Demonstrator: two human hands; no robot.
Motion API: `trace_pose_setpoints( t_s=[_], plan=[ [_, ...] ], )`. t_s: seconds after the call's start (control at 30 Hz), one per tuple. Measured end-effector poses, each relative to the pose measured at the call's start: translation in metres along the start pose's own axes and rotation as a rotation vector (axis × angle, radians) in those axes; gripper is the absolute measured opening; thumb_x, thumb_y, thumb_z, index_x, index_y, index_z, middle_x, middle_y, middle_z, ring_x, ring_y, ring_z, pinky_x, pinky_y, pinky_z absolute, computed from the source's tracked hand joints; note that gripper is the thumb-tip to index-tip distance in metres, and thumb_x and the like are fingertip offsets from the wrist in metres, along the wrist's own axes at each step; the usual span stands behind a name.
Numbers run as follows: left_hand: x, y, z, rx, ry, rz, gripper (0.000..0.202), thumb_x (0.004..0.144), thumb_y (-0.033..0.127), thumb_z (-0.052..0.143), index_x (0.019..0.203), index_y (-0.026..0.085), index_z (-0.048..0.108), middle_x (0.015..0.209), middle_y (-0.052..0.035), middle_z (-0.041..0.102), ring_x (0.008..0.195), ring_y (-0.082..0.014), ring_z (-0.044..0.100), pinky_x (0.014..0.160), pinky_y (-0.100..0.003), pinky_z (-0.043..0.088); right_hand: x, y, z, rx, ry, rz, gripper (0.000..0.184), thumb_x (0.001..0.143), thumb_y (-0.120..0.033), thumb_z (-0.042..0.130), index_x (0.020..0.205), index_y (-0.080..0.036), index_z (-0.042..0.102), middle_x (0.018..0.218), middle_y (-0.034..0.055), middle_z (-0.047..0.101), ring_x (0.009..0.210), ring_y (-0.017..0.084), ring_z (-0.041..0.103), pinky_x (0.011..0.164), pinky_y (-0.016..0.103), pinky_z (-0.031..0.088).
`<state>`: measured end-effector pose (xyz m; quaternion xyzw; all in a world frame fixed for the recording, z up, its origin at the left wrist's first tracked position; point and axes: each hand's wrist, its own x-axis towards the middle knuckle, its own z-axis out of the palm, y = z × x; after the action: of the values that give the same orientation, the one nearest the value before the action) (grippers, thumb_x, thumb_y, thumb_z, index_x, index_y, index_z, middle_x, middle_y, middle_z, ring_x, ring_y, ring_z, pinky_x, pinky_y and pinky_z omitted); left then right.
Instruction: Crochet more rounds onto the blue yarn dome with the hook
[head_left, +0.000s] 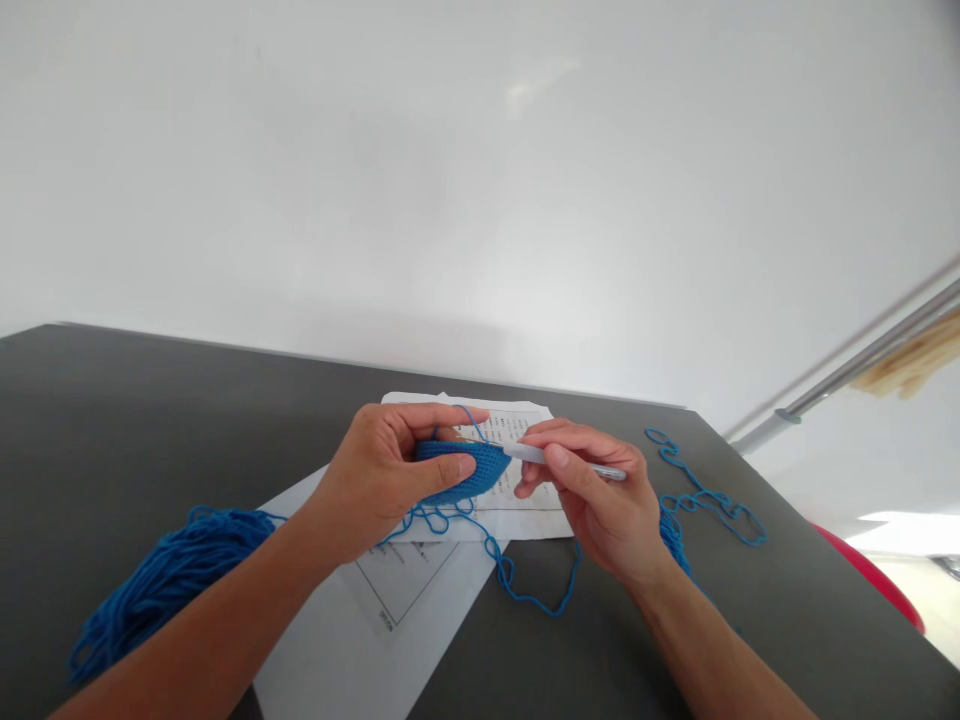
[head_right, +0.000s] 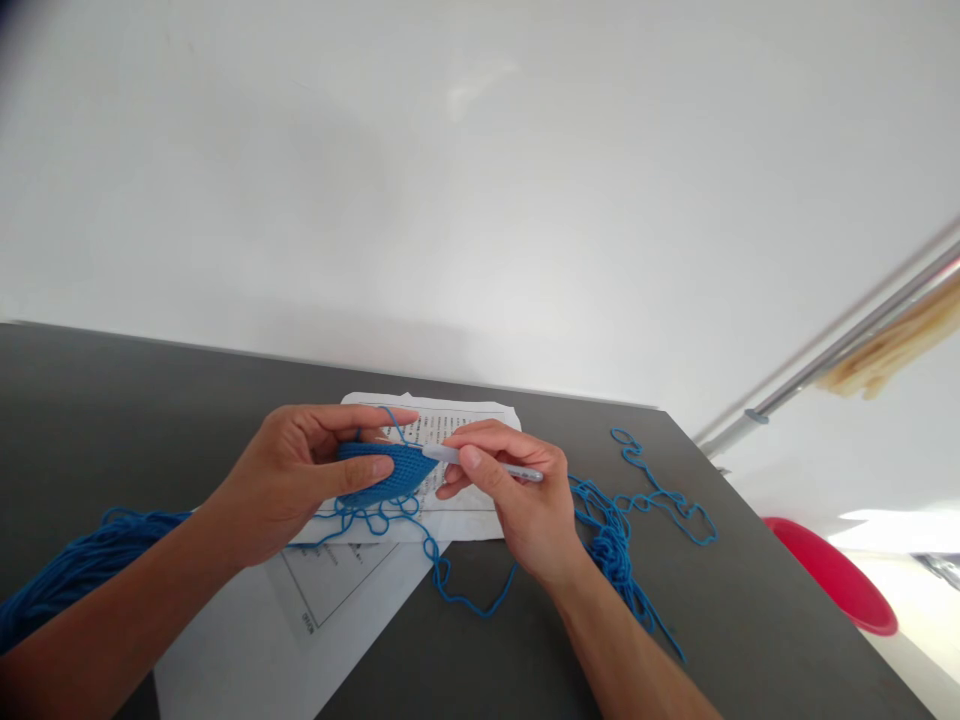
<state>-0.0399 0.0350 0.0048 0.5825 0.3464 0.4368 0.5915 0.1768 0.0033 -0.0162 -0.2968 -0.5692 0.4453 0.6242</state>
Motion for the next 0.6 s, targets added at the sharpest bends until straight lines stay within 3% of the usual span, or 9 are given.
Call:
trace_pose_setpoints(
  t_s=[0.37, 0.6],
  plan=[
    [-0.002, -0.001, -0.001, 0.065, 0.052, 0.021, 0.035, 0.074, 0.026, 0.087, 0.108, 0.023, 0.084, 0.073, 0.0005, 0.067, 0.061, -0.0116, 0.057, 0.055, -0.023, 0.047, 0.001, -0.009, -0.015, -0.203, -0.055, -0.131, 0.010, 0.091, -0.023, 0.076, 0.096, -0.026, 0.084, 0.088, 0.0044, 0.076, 0.068, 0.018, 0.073, 0.067, 0.037, 0.062],
    [0.000, -0.004, -0.002, 0.056, 0.046, 0.016, 0.036, 0.074, 0.029, 0.087, 0.110, 0.022, 0.083, 0.074, -0.0003, 0.068, 0.062, -0.0118, 0.058, 0.055, -0.022, 0.047, 0.001, -0.010, -0.018, -0.261, -0.074, -0.180, 0.014, 0.090, -0.016, 0.075, 0.096, -0.026, 0.084, 0.092, 0.0044, 0.076, 0.067, 0.017, 0.073, 0.064, 0.034, 0.062]
  ],
)
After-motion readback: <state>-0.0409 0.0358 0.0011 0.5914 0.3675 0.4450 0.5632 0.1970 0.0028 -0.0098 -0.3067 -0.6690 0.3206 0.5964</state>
